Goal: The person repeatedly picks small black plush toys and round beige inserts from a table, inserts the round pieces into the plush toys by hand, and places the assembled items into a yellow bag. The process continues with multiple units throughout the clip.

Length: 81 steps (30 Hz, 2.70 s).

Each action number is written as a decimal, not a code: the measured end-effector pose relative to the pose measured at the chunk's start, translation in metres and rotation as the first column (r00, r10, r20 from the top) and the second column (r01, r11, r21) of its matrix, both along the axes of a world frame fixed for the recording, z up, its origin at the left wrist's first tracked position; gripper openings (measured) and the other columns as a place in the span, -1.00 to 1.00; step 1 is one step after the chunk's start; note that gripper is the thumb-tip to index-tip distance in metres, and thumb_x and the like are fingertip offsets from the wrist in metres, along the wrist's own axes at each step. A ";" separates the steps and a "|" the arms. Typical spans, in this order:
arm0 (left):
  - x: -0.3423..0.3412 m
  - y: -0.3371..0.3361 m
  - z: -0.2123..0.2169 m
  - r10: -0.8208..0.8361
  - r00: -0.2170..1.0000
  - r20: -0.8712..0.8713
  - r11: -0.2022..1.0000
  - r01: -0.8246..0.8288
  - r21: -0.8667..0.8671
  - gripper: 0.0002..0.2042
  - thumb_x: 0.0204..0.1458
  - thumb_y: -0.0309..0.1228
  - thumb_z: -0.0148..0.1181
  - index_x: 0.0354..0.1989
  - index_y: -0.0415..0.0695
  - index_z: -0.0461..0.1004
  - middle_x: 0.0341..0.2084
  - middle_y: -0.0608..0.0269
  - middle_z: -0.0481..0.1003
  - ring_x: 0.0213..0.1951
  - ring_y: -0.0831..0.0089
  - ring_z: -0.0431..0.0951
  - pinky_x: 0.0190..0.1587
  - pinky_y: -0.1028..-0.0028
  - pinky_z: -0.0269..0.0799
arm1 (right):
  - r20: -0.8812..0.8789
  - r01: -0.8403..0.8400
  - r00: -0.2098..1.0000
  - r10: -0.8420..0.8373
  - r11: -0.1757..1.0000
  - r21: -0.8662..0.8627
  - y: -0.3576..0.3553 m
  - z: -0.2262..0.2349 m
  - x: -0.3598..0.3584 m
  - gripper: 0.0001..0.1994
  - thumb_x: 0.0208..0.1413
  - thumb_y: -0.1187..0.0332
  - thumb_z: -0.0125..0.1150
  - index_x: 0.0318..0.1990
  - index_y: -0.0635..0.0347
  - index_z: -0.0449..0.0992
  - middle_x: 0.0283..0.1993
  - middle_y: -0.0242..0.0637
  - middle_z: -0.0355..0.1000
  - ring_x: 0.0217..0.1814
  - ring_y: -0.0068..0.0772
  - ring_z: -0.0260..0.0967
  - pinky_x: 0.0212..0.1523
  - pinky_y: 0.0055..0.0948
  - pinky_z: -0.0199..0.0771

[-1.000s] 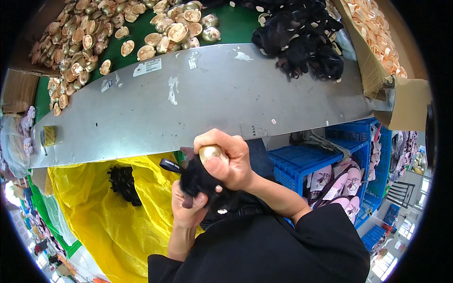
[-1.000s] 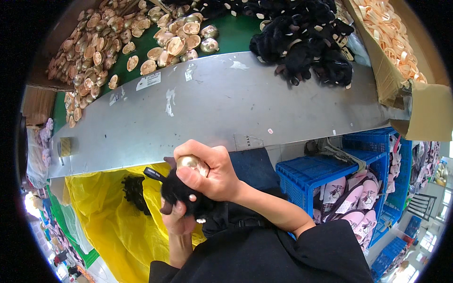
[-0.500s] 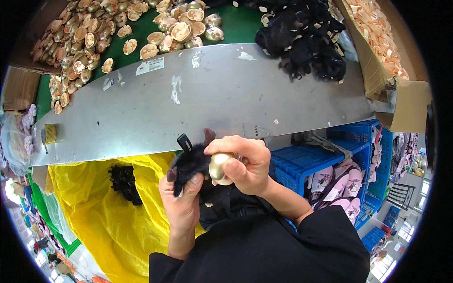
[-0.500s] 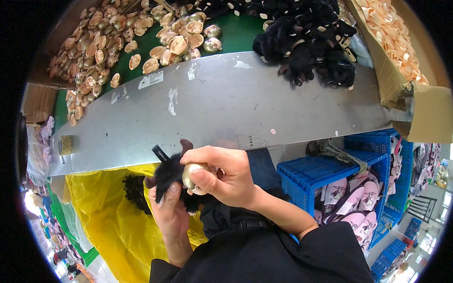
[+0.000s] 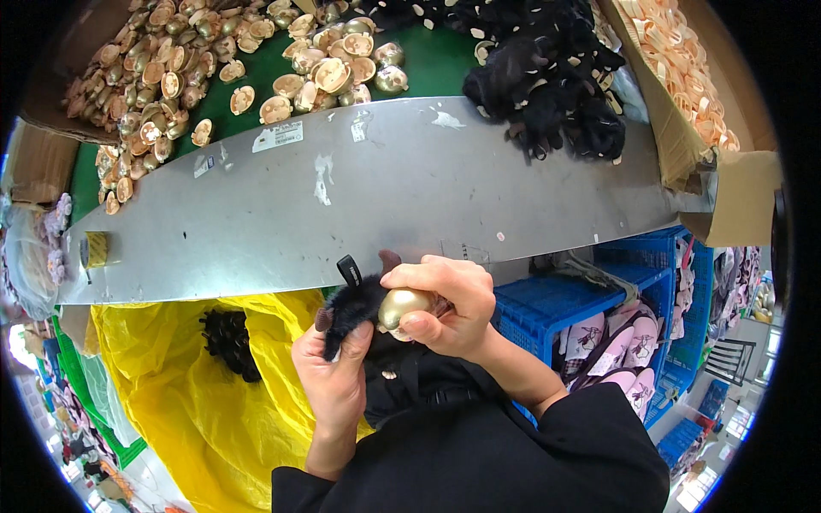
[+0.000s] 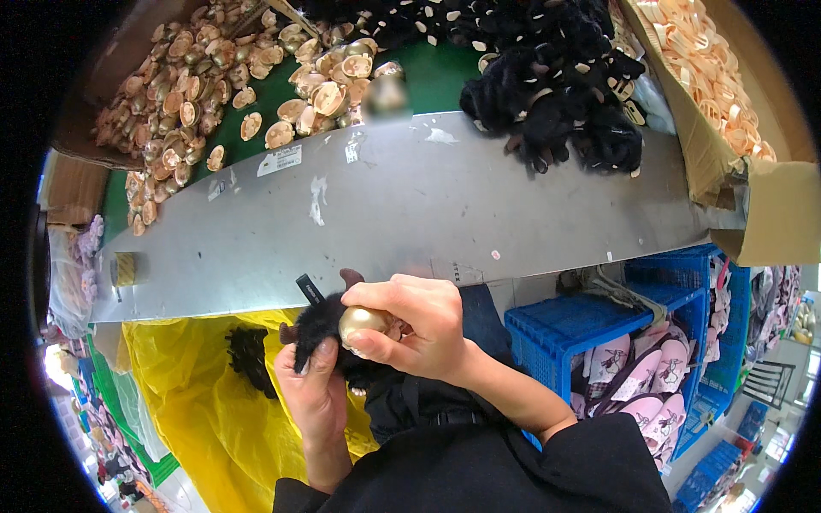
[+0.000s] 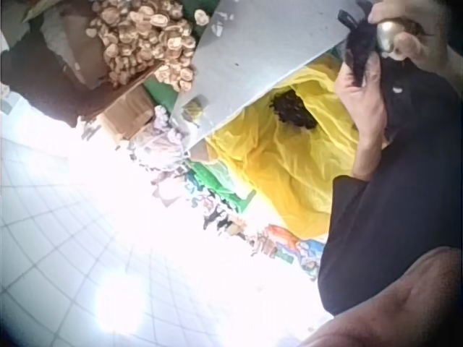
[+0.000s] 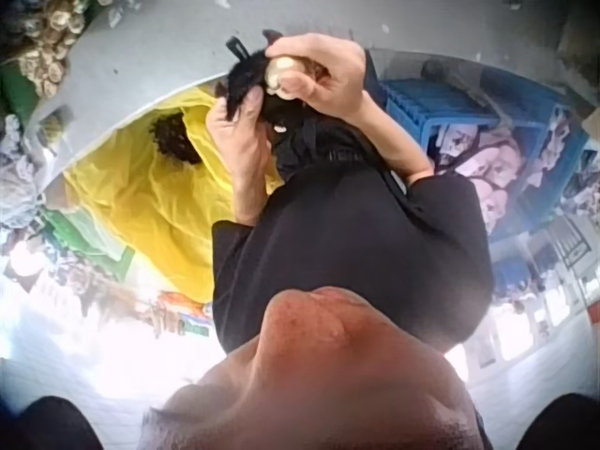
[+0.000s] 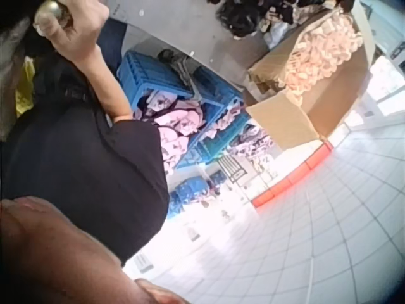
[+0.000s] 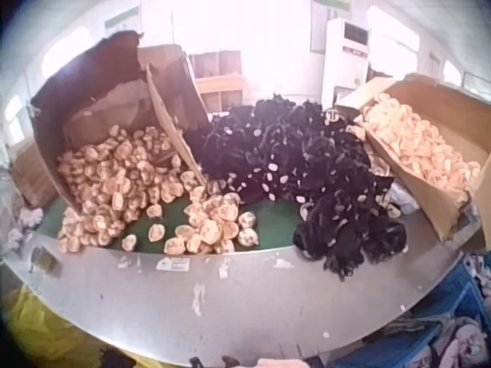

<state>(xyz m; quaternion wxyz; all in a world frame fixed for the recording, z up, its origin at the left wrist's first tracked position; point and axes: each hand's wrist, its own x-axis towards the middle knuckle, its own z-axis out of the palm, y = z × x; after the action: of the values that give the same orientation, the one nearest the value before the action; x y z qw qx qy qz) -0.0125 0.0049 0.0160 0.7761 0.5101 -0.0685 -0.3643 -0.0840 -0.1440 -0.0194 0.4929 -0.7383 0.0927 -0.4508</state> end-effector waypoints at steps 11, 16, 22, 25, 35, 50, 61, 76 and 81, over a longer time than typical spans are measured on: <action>0.000 -0.001 -0.002 0.014 0.996 0.083 0.997 -0.020 0.077 -0.78 0.15 -0.59 0.30 -0.04 -0.34 0.58 -0.17 0.30 0.59 -0.14 0.62 0.49 -0.02 0.59 0.38 | -0.006 0.044 0.999 -0.045 0.990 -0.133 -0.001 -0.005 0.001 -0.55 0.19 -0.01 0.33 -0.22 0.31 0.61 -0.59 -0.34 0.44 -0.67 -0.49 0.31 -0.65 -0.54 0.25; -0.002 -0.004 0.000 0.010 0.967 0.253 0.976 -0.064 0.207 -0.85 0.15 -0.56 0.33 -0.15 -0.30 0.54 -0.28 0.41 0.53 -0.22 0.67 0.42 -0.09 0.64 0.34 | -0.005 0.131 0.990 -0.138 0.952 -0.277 0.002 -0.007 0.002 -0.57 0.18 0.00 0.35 -0.21 0.28 0.62 -0.63 -0.38 0.39 -0.69 -0.49 0.25 -0.67 -0.54 0.22; -0.007 -0.007 -0.005 0.047 0.894 0.446 0.965 -0.156 0.210 -0.84 0.13 -0.57 0.35 -0.22 -0.24 0.45 -0.28 0.39 0.48 -0.26 0.69 0.39 -0.13 0.66 0.31 | 0.002 0.242 0.962 -0.272 0.854 -0.460 0.004 -0.005 0.006 -0.62 0.20 0.07 0.34 -0.14 0.26 0.66 -0.70 -0.46 0.25 -0.72 -0.51 0.16 -0.66 -0.53 0.18; -0.007 -0.009 -0.009 0.104 0.886 0.451 0.974 -0.183 0.134 -0.82 0.14 -0.56 0.34 -0.22 -0.21 0.42 -0.25 0.37 0.48 -0.25 0.70 0.39 -0.13 0.67 0.31 | -0.021 0.243 0.960 -0.280 0.864 -0.441 0.008 -0.002 0.009 -0.64 0.20 0.09 0.34 -0.12 0.26 0.66 -0.70 -0.47 0.25 -0.72 -0.52 0.16 -0.66 -0.53 0.17; 0.011 -0.006 -0.015 -0.013 0.972 0.234 0.996 -0.008 0.089 -0.76 0.11 -0.55 0.38 -0.30 -0.12 0.35 -0.28 0.44 0.46 -0.26 0.77 0.38 -0.16 0.72 0.29 | -0.178 0.106 0.972 -0.154 0.962 -0.253 0.007 0.000 0.009 -0.74 0.17 0.26 0.34 -0.11 0.24 0.67 -0.65 -0.30 0.34 -0.67 -0.35 0.29 -0.60 -0.42 0.30; 0.019 0.004 -0.005 -0.143 0.958 0.250 0.990 0.133 0.055 -0.79 0.06 -0.51 0.39 -0.21 -0.26 0.47 -0.26 0.31 0.50 -0.24 0.62 0.43 -0.11 0.60 0.34 | 0.233 -0.450 0.618 0.751 0.095 0.888 -0.010 -0.006 -0.020 -0.38 -0.04 0.07 0.58 0.05 0.25 0.44 -0.07 -0.35 0.41 -0.05 -0.52 0.39 -0.04 -0.49 0.53; 0.022 0.014 -0.008 -0.195 0.900 0.390 0.958 0.260 -0.123 -0.73 0.00 -0.47 0.41 -0.20 -0.32 0.49 -0.20 0.06 0.57 -0.17 0.41 0.52 -0.08 0.48 0.40 | 0.186 -0.579 0.616 0.765 0.280 0.765 0.000 0.013 -0.024 -0.44 -0.19 0.18 0.66 -0.09 0.25 0.51 -0.01 -0.27 0.31 0.06 -0.37 0.27 0.13 -0.41 0.29; 0.014 0.009 0.000 -0.185 0.797 0.574 0.945 0.305 -0.119 -0.82 -0.01 -0.65 0.23 -0.31 -0.12 0.39 -0.22 0.17 0.30 -0.21 0.34 0.40 -0.09 0.38 0.41 | 0.008 -0.374 0.920 0.391 0.886 -0.273 0.012 0.021 -0.033 -0.83 -0.14 0.41 0.32 -0.43 0.20 0.43 -0.44 -0.29 0.28 -0.52 -0.31 0.32 -0.58 -0.46 0.34; 0.022 0.006 -0.001 -0.241 0.689 0.684 0.910 0.406 -0.088 -0.70 -0.17 -0.74 0.25 -0.31 -0.10 0.36 -0.31 0.22 0.32 -0.25 0.27 0.43 -0.12 0.33 0.43 | 0.047 -0.329 0.929 0.368 0.876 -0.353 0.011 0.022 -0.038 -0.83 -0.21 0.57 0.35 -0.42 0.25 0.47 -0.47 -0.31 0.27 -0.65 -0.46 0.20 -0.66 -0.54 0.22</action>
<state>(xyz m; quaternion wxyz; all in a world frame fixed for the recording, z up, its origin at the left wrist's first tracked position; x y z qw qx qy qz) 0.0099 0.0114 0.0147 0.6783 0.4904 -0.4690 -0.2819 -0.1222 -0.1334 0.0027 0.4362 -0.7898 -0.1489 -0.4047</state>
